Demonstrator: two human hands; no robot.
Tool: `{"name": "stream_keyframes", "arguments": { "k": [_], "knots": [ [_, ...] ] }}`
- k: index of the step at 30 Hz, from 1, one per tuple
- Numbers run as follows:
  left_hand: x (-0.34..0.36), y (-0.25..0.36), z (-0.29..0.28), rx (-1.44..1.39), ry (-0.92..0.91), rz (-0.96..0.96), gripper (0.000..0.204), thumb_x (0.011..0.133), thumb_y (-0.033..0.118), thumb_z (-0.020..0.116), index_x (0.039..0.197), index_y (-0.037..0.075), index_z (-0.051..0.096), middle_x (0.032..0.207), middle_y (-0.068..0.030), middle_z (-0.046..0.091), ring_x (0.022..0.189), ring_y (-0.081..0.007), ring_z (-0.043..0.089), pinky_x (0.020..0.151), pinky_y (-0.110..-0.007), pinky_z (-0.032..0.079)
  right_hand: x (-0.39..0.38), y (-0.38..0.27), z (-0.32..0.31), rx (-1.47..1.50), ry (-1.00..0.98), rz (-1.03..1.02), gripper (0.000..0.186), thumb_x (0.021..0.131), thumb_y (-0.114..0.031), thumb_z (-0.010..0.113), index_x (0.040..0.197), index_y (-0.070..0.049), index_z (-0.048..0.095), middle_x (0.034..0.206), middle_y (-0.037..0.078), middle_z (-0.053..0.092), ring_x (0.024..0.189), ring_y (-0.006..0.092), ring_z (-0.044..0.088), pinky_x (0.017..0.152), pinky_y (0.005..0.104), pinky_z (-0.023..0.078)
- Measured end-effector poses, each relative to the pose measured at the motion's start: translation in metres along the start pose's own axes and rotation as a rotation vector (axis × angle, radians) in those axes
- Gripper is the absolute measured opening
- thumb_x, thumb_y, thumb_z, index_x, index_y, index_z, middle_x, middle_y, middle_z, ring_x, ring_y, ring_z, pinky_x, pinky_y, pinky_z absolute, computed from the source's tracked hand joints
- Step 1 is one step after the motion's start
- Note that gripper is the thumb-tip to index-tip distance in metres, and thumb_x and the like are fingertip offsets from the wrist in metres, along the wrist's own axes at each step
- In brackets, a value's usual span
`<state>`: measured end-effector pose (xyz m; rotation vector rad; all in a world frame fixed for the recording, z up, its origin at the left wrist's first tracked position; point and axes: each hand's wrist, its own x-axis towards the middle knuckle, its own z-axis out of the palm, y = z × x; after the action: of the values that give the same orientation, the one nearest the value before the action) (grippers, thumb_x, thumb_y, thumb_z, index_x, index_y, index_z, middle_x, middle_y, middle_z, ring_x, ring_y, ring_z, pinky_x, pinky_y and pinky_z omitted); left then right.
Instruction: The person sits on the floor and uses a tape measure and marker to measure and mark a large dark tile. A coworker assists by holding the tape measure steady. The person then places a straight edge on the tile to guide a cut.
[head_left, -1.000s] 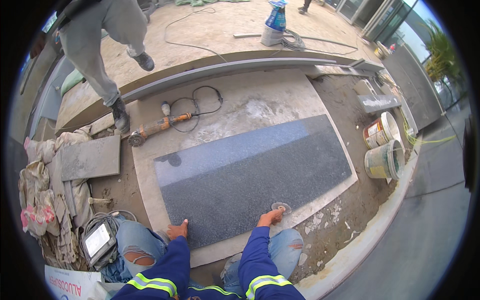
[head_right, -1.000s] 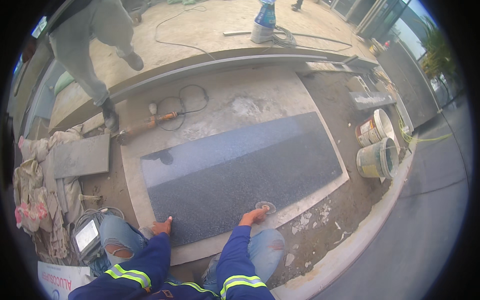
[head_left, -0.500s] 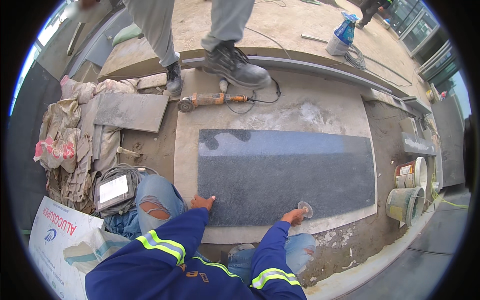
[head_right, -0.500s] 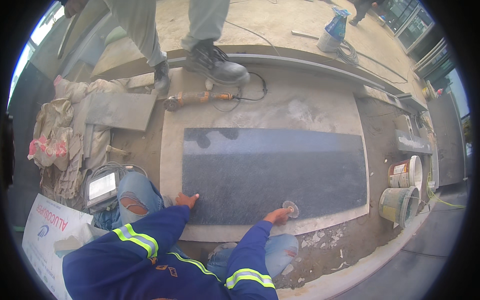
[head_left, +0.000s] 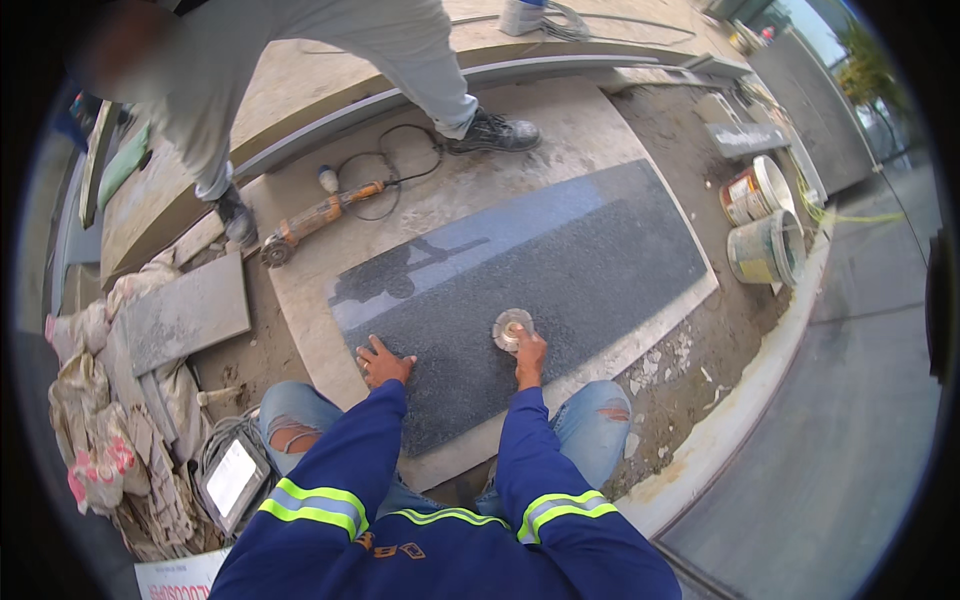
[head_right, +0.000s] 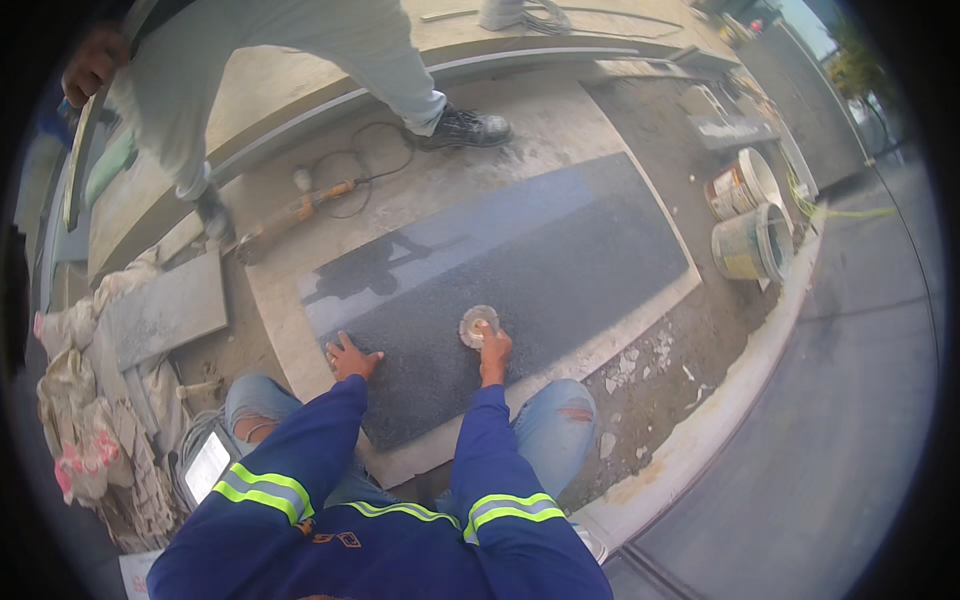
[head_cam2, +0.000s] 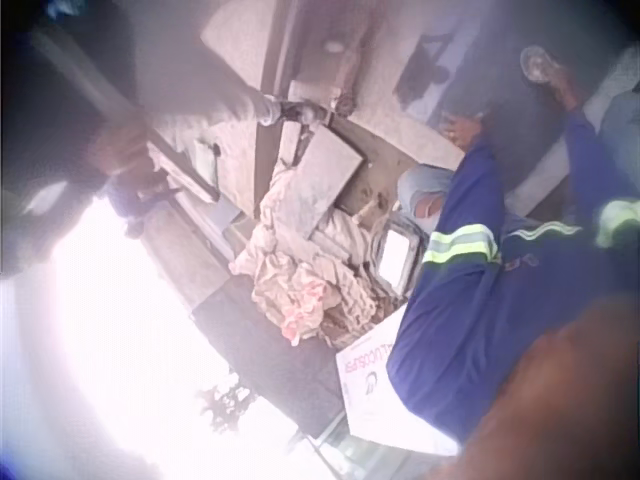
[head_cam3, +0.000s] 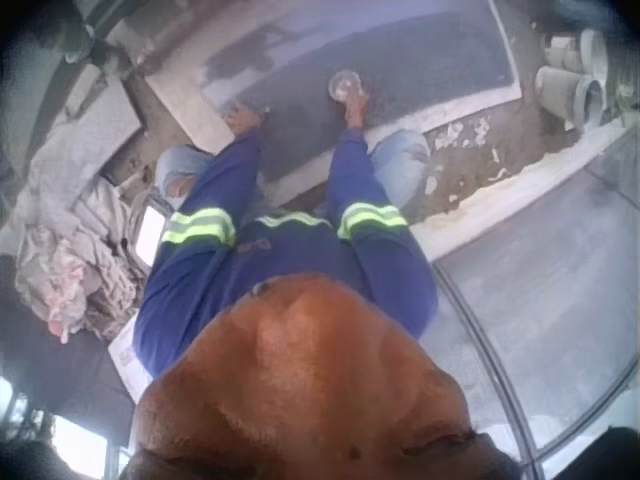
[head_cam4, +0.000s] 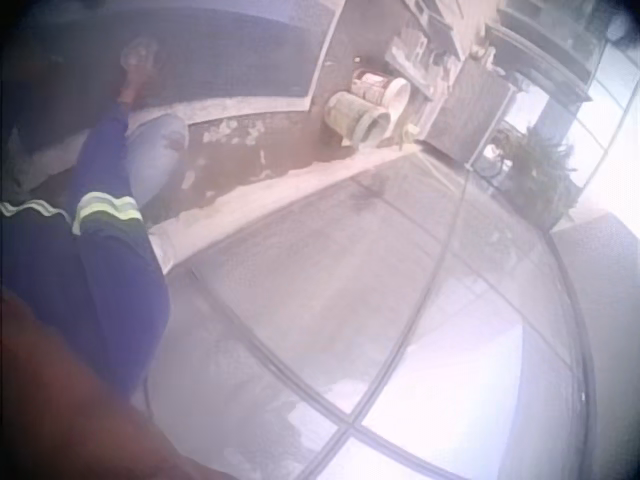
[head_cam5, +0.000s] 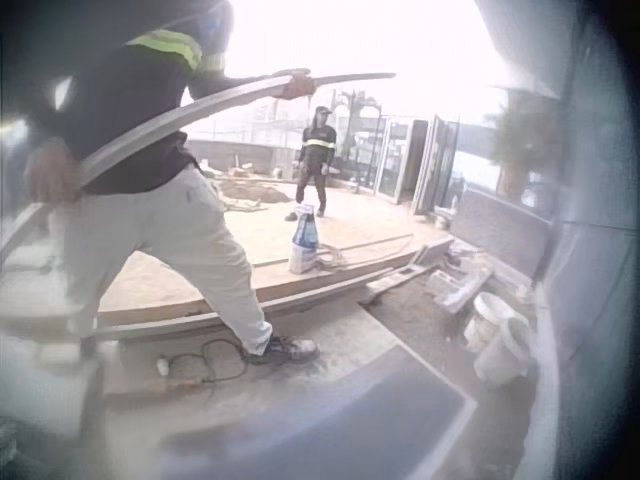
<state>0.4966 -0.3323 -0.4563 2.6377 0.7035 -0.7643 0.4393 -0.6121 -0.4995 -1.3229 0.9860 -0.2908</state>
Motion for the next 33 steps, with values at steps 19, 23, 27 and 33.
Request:
{"name": "stream_keyframes", "arguments": {
  "k": [19,23,27,33],
  "knots": [
    [0.022,0.0,0.025,0.131,-0.049,0.036,0.137,0.07,0.047,0.092,0.163,0.008,0.0,0.166,-0.033,-0.002,0.156,-0.0487,0.002,0.114,-0.068,0.032,0.013,-0.036,0.021,-1.327,-0.274,0.179,0.048,0.089,-0.017,0.069,0.13,0.006,0.061,0.129,0.026,0.067,0.124,0.039,0.063,0.103,0.0473,0.051],
    [0.019,0.017,0.007,0.088,-0.207,0.047,0.127,0.074,0.055,0.087,0.162,0.004,0.013,0.168,-0.03,0.002,0.155,-0.0484,0.008,0.114,-0.066,0.033,0.019,-0.036,0.012,-1.414,-0.374,0.164,0.045,0.087,-0.02,0.074,0.124,0.003,0.067,0.128,0.024,0.068,0.119,0.038,0.067,0.1,0.0454,0.054],
    [0.029,0.061,-0.071,0.346,-0.637,0.632,0.082,0.081,0.055,0.08,0.144,0.007,0.057,0.142,-0.0231,0.059,0.13,-0.041,0.058,0.103,-0.052,0.05,0.023,-0.029,0.023,-1.446,-0.431,0.155,0.051,0.084,-0.021,0.078,0.126,0.003,0.066,0.129,0.025,0.067,0.12,0.0361,0.067,0.101,0.0445,0.053],
    [-0.043,0.092,-0.178,0.287,-0.364,1.317,0.063,0.084,0.049,0.079,0.125,0.003,0.067,0.119,-0.0217,0.071,0.11,-0.0404,0.068,0.091,-0.05,0.056,0.041,-0.014,0.007,-1.428,-0.428,0.199,0.056,0.078,-0.021,0.083,0.126,0.004,0.066,0.129,0.025,0.067,0.123,0.0366,0.065,0.102,0.0444,0.052]
  ]
}}
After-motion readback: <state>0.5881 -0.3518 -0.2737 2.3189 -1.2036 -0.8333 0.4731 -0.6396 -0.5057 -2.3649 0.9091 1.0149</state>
